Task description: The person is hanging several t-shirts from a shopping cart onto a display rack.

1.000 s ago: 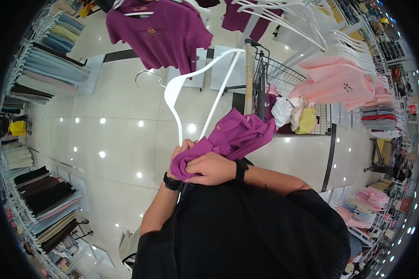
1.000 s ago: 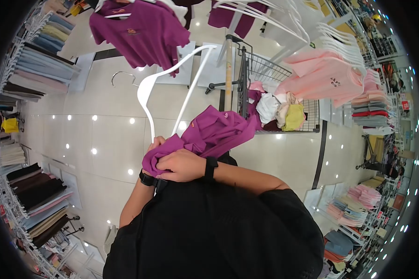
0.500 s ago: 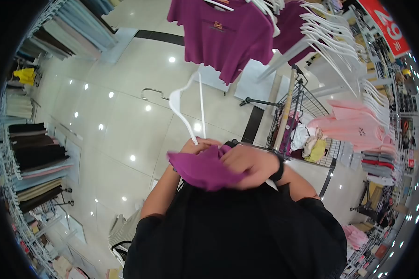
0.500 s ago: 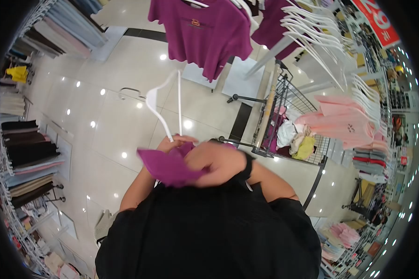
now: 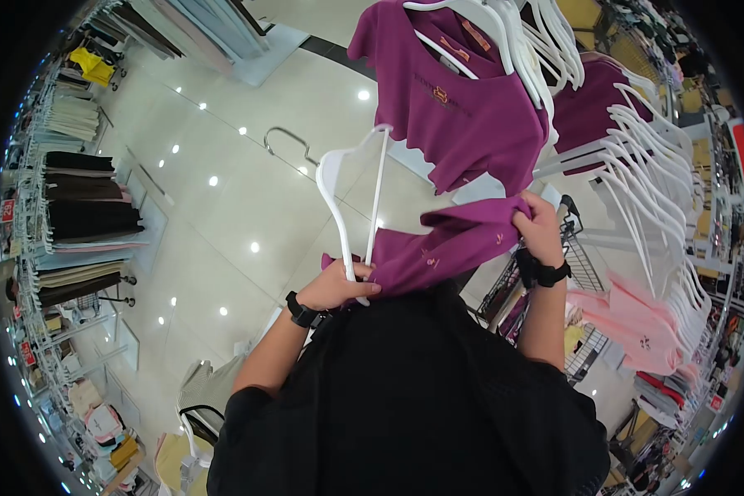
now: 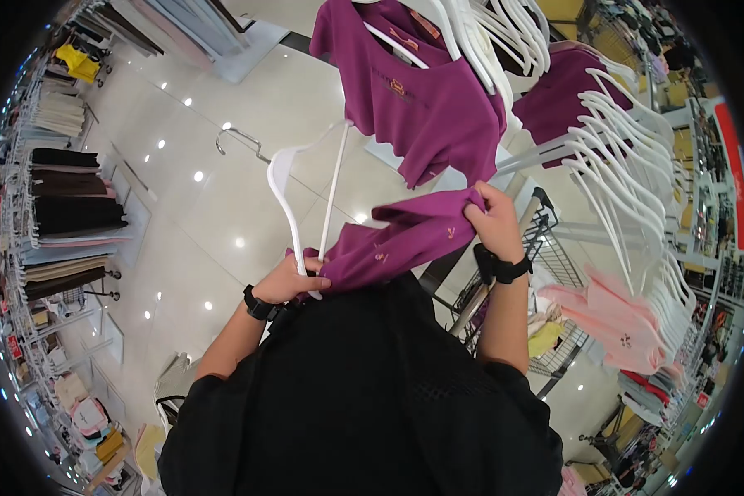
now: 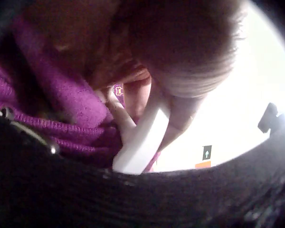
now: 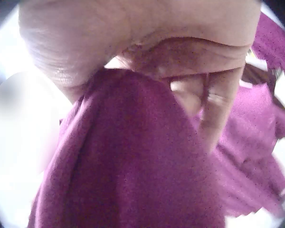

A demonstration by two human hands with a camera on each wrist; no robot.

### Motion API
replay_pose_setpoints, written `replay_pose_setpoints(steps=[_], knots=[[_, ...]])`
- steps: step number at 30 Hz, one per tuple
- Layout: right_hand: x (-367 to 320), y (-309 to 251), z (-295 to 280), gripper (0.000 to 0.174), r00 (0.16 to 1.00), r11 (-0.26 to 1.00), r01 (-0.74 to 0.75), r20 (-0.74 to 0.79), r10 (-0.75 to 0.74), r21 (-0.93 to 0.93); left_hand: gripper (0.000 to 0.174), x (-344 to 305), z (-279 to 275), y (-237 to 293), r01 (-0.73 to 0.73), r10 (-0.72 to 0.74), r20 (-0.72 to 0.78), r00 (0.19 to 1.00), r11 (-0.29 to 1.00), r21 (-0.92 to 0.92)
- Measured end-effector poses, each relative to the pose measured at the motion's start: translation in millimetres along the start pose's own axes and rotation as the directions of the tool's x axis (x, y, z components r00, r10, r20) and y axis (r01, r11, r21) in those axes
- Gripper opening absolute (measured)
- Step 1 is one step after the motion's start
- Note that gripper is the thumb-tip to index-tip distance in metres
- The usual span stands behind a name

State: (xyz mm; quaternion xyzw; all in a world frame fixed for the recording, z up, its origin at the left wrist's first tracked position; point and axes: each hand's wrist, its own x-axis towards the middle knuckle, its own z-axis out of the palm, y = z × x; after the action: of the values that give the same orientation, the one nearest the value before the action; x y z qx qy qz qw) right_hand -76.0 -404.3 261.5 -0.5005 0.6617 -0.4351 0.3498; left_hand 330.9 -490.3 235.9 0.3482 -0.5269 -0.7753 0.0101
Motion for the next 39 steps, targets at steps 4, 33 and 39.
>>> replay_pose_setpoints(steps=[4,33,39], knots=[[26.7,-9.2,-6.2,0.020,0.979,0.869,-0.126,0.081,0.187,-0.479,0.021,21.7,5.5,38.8,0.009,-0.005,-0.073,0.997,0.999,0.046],[82.4,-28.5,194.8,0.014,0.962,0.870,-0.145,-0.273,0.012,-0.472,0.029,9.7,-154.8,99.1,-0.293,0.296,0.024,0.955,0.927,0.234],[100.3,-72.7,308.7,0.018,0.969,0.927,-0.193,0.210,0.129,0.321,0.026,-16.0,-214.8,101.3,-0.366,0.335,0.155,0.929,0.891,0.270]])
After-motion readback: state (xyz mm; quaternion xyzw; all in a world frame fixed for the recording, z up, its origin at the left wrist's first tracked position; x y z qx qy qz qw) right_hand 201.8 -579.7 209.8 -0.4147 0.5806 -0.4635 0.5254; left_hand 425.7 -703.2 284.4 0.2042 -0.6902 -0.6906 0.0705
